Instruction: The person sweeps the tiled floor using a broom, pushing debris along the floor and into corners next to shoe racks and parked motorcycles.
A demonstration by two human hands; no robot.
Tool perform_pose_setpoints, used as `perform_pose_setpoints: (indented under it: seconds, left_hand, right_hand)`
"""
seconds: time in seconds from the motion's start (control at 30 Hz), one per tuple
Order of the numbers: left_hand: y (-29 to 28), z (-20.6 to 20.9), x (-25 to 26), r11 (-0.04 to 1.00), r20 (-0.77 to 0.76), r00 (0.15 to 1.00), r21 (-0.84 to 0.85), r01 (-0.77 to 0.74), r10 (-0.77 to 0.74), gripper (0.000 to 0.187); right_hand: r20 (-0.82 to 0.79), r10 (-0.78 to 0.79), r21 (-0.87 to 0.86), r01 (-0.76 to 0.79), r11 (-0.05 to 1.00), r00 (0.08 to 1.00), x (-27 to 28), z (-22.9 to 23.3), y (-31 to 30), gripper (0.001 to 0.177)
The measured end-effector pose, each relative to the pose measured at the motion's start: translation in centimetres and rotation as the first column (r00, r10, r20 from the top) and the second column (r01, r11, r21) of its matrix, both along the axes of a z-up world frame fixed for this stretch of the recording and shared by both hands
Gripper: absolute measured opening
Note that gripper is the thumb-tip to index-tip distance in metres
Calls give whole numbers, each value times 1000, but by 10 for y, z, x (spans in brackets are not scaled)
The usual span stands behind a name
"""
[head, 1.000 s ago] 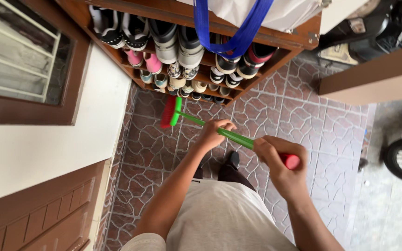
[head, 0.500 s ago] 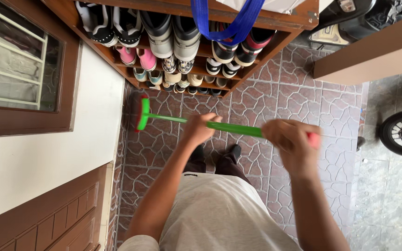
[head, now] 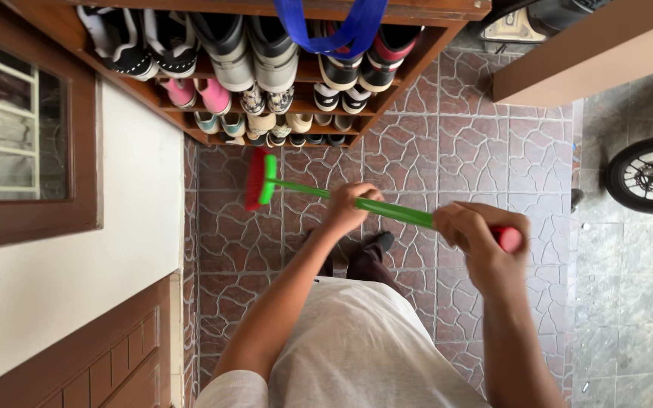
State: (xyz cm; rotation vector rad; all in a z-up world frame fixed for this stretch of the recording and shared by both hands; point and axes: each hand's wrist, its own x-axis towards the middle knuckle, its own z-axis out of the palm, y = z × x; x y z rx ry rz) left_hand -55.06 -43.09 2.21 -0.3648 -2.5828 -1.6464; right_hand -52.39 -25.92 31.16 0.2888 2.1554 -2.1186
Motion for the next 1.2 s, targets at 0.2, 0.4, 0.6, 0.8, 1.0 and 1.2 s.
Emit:
perform_pose_setpoints:
  seconds: [0.2,0.4,0.6,0.8,1.0,1.2]
  left_hand:
    - [43,54,2,977,129,981,179,118,-142,22]
    - [45,110,3,981,153,969,61,185,-192,22]
    - [15,109,12,977,301,944,-117,176,-134,24]
    - [-40,38,20,952,236,972,-301,65,9,28]
    - [-62,-26,34,953,133,985,-294,-71,114,25]
    - [4,-36,25,981,69,997,-190,33,-20,29]
  right_hand:
    - [-85,-14,180,29,983,996,22,46,6,28]
    - [-400,67,-95,-114,989,914,25,63,55,38]
    - [-374,139,-279,-254,926,917,13,27,66,43]
    - [-175,102,-342,-157,926,979,-3,-59,40,32]
    - [-157,271,-189,-298,936,950,21,-91,11,31]
    - [66,125,-44,-122,992,990,35,-44,46,26]
